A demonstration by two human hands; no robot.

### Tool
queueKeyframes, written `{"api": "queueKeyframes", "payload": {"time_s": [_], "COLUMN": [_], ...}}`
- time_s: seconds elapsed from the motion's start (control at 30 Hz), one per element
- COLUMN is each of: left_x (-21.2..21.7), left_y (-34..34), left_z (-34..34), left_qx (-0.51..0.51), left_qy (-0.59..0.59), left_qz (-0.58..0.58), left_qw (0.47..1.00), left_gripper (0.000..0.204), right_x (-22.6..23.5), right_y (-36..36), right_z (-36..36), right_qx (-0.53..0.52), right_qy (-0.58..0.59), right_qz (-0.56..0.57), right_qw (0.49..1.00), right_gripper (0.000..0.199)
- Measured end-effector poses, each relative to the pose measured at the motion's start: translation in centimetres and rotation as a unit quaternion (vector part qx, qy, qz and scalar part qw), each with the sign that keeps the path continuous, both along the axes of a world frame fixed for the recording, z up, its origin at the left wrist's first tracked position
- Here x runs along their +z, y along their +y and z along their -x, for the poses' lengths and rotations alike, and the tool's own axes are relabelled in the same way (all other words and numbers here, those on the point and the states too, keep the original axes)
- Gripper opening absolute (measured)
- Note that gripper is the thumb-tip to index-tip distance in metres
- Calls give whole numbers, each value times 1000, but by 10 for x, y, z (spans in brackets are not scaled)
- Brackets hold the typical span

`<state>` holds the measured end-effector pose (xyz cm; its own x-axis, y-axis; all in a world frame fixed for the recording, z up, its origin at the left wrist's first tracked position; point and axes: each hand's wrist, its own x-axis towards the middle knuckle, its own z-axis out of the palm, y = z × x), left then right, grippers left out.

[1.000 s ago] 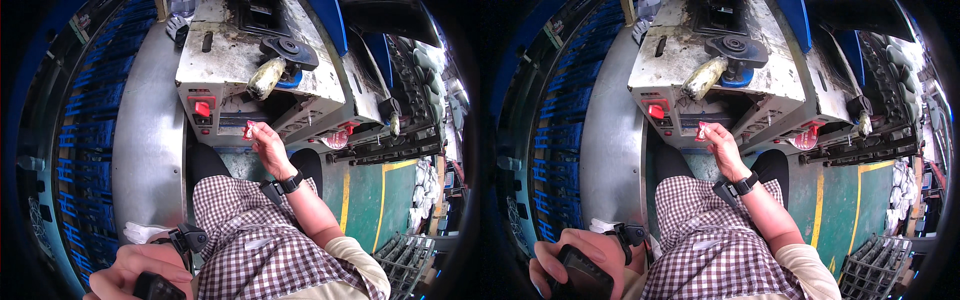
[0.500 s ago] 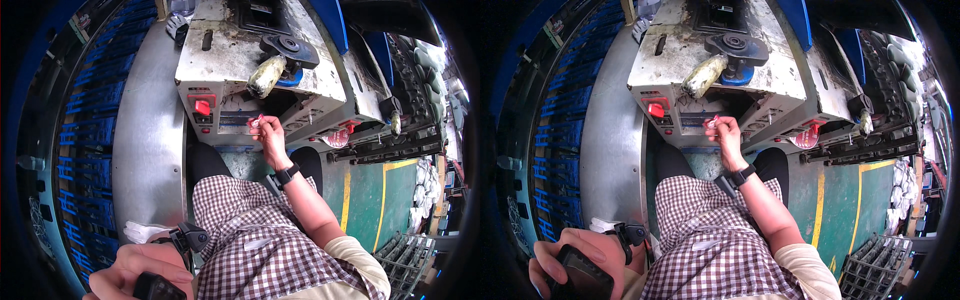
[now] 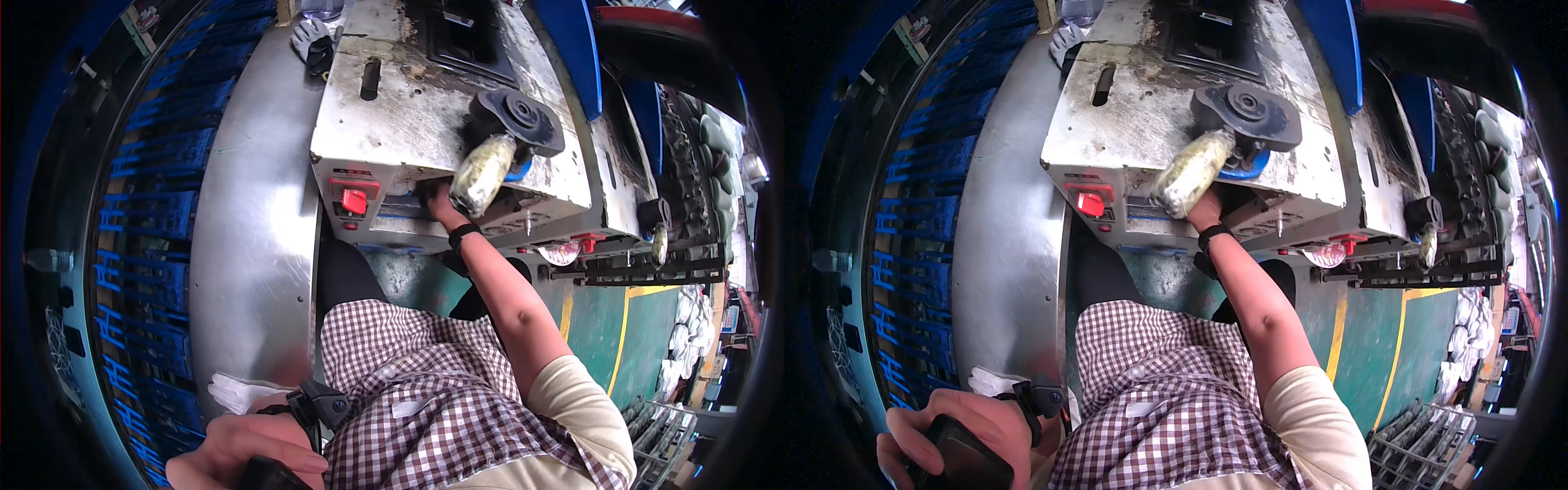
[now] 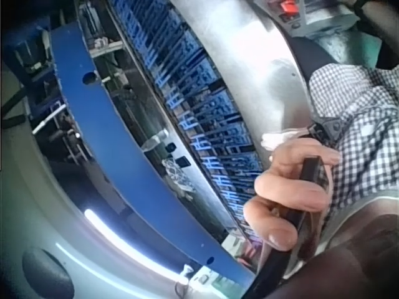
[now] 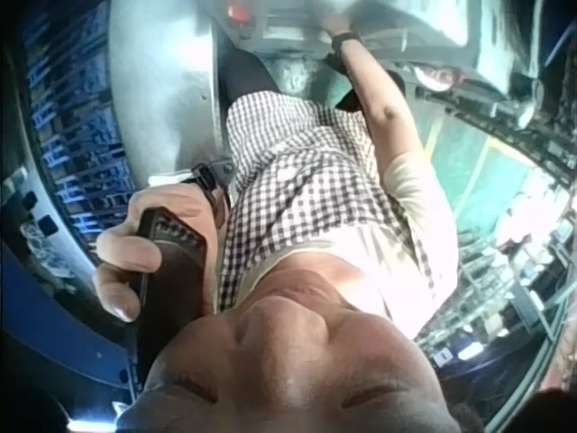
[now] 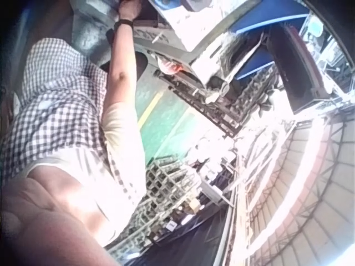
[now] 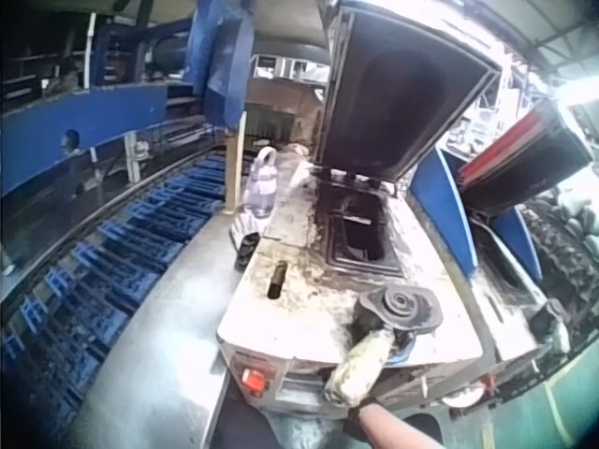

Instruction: The recorder operates a shoe manufacturing machine by inserting and removing small components and adjusting settings.

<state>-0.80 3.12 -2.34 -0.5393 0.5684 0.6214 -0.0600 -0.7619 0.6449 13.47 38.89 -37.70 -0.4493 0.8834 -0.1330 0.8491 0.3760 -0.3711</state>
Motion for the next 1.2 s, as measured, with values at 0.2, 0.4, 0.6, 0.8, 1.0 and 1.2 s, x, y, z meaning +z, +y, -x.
{"api": "queueKeyframes", "payload": {"time_s": [0.2, 0.4, 0.6, 0.8, 1.0, 1.2], "left_x": [-1, -1, 6, -7, -17, -9], "left_y": [16, 25, 11, 20, 7, 11], "left_z": [8, 10, 15, 5, 12, 3], "left_qx": [93, 91, -47, 69, 67, -25], "left_qy": [69, 80, 20, 72, 130, 27], "left_qz": [19, 40, 102, 23, 25, 54], "left_qw": [993, 992, 994, 995, 989, 998], "left_gripper": [50, 51, 52, 55, 58, 46], "right_x": [-24, -37, -82, -99, -51, 15], "right_y": [19, 31, 54, 55, 18, 11], "right_z": [30, 34, 12, -3, 29, 10], "right_qx": [118, 127, 112, 75, 64, 20], "right_qy": [20, -21, 71, 108, 33, 11], "right_qz": [-82, 52, -43, 12, 115, 108], "right_qw": [989, 990, 990, 991, 991, 994], "right_gripper": [61, 63, 57, 56, 69, 63]}}
